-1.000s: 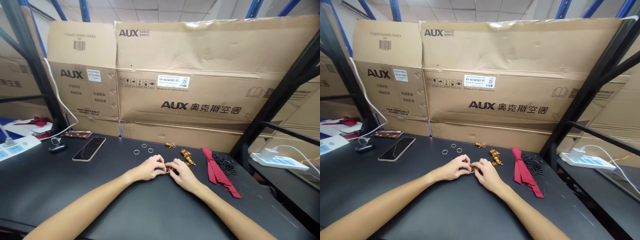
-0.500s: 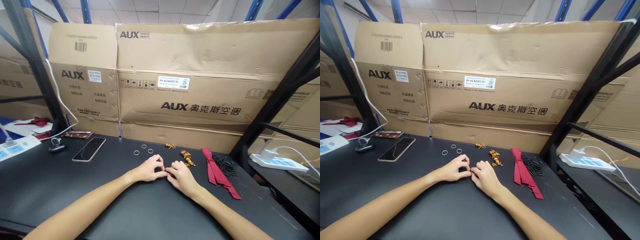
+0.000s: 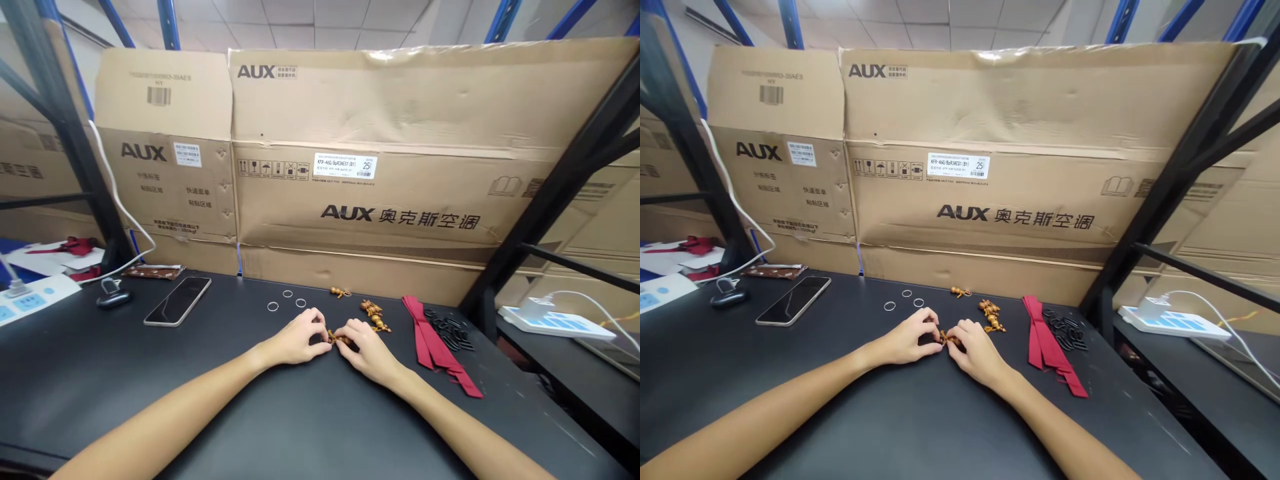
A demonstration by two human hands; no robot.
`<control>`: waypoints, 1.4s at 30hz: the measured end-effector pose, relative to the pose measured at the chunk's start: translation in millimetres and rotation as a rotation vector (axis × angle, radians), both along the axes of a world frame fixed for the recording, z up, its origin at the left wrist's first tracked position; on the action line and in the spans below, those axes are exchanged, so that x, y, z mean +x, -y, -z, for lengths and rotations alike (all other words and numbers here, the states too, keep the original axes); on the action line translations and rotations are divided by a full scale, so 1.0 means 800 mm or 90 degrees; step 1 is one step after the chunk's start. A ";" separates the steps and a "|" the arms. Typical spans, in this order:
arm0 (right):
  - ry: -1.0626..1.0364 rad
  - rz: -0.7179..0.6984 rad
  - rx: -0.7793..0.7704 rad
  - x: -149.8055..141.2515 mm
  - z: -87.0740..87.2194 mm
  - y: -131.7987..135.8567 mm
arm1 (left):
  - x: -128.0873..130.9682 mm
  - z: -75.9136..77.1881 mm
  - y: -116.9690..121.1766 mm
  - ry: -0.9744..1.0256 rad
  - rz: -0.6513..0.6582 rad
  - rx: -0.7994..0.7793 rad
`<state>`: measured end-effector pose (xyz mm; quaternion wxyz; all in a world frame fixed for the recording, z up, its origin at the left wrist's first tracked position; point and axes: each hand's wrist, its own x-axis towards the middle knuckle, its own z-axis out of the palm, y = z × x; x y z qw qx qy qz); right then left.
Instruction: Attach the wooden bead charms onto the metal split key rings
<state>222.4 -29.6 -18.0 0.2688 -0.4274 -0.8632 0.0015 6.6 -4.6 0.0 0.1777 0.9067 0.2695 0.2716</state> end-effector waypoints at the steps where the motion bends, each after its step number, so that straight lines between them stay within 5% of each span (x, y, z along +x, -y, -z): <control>1: -0.003 -0.005 -0.003 -0.002 0.000 0.002 | 0.000 0.000 0.001 -0.002 -0.003 0.011; 13: -0.005 0.064 0.005 -0.003 0.003 -0.002 | 0.001 -0.004 0.004 -0.032 0.027 0.066; 23: -0.042 -0.046 -0.029 -0.007 0.001 0.006 | 0.001 -0.003 0.005 -0.029 -0.009 0.067; 30: -0.039 0.068 -0.001 -0.001 0.003 -0.003 | 0.001 -0.004 0.004 -0.035 0.011 0.066; 42: -0.084 0.049 0.003 0.003 0.006 -0.006 | 0.002 -0.001 0.006 -0.042 -0.046 0.097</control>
